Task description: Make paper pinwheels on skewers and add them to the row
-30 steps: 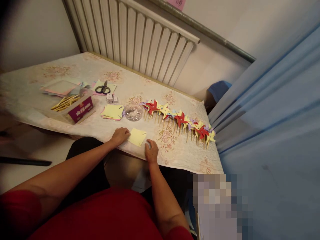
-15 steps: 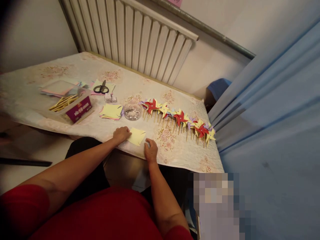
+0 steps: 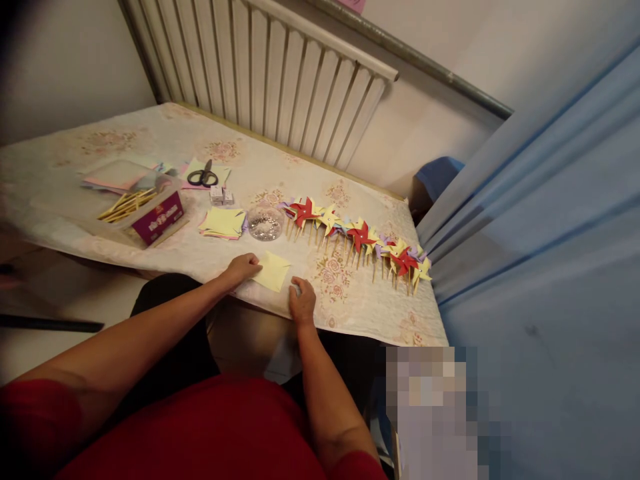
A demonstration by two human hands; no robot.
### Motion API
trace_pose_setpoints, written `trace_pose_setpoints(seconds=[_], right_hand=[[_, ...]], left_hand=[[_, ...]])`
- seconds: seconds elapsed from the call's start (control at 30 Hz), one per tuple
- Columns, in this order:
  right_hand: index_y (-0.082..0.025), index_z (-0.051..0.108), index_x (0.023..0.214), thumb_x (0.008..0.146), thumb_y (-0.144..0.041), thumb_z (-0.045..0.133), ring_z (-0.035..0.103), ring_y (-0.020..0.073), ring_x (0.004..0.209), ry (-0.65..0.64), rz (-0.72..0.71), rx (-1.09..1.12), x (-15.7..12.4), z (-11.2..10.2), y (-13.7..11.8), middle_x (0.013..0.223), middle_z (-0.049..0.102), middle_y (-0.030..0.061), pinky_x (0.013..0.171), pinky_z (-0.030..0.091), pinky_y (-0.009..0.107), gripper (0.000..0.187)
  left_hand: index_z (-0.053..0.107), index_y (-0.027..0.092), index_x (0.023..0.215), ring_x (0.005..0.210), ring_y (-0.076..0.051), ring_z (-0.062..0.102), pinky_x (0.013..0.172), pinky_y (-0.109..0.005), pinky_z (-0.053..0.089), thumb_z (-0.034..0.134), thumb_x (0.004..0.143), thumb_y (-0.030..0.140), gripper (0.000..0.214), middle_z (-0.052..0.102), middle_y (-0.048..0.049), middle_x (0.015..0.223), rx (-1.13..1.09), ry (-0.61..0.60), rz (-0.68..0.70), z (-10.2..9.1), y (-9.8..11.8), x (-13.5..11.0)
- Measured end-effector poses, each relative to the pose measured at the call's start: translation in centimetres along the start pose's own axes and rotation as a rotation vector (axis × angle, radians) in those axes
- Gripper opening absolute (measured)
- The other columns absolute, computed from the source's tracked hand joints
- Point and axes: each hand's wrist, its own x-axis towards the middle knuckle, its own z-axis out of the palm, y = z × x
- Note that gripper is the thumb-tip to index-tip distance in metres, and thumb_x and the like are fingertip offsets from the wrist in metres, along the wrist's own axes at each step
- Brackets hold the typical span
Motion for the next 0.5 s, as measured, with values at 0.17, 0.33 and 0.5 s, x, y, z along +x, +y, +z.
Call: trace_pose_setpoints(seconds=[0.17, 0.33, 0.5], right_hand=[[-0.017, 0.071, 0.107, 0.084, -0.026, 0.048, 0.067, 0.0231, 0.106, 0.005, 0.023, 0.011, 0.0, 0.0, 0.0, 0.110, 0.074, 0.0101, 0.100, 0.051, 0.039, 0.034], [-0.018, 0.072, 0.106, 0.083, -0.026, 0.050, 0.067, 0.0228, 0.106, 0.009, 0.042, 0.045, 0.0, -0.1, -0.2, 0.110, 0.075, 0.0097, 0.100, 0.051, 0.038, 0.033], [-0.018, 0.073, 0.107, 0.082, -0.027, 0.053, 0.068, 0.0224, 0.105, 0.013, 0.081, 0.129, 0.0, -0.1, -0.3, 0.108, 0.076, 0.0084, 0.101, 0.050, 0.038, 0.033]], left_hand=[[0.052, 0.021, 0.075, 0.075, -0.016, 0.063, 0.066, -0.026, 0.049, 0.054, 0.078, 0.029, 0.009, 0.063, 0.0017, 0.072, -0.226, -0.016, 0.021, 0.1, 0.2, -1.2], [0.046, 0.021, 0.071, 0.070, -0.013, 0.062, 0.075, -0.027, 0.054, 0.065, 0.070, 0.025, 0.020, 0.057, 0.0047, 0.067, -0.876, -0.157, -0.097, 0.2, 0.5, -2.5], [0.051, 0.019, 0.072, 0.072, -0.012, 0.063, 0.078, -0.028, 0.054, 0.077, 0.062, 0.026, 0.029, 0.061, 0.0034, 0.071, -1.141, -0.244, -0.089, 0.0, 0.4, -3.0]])
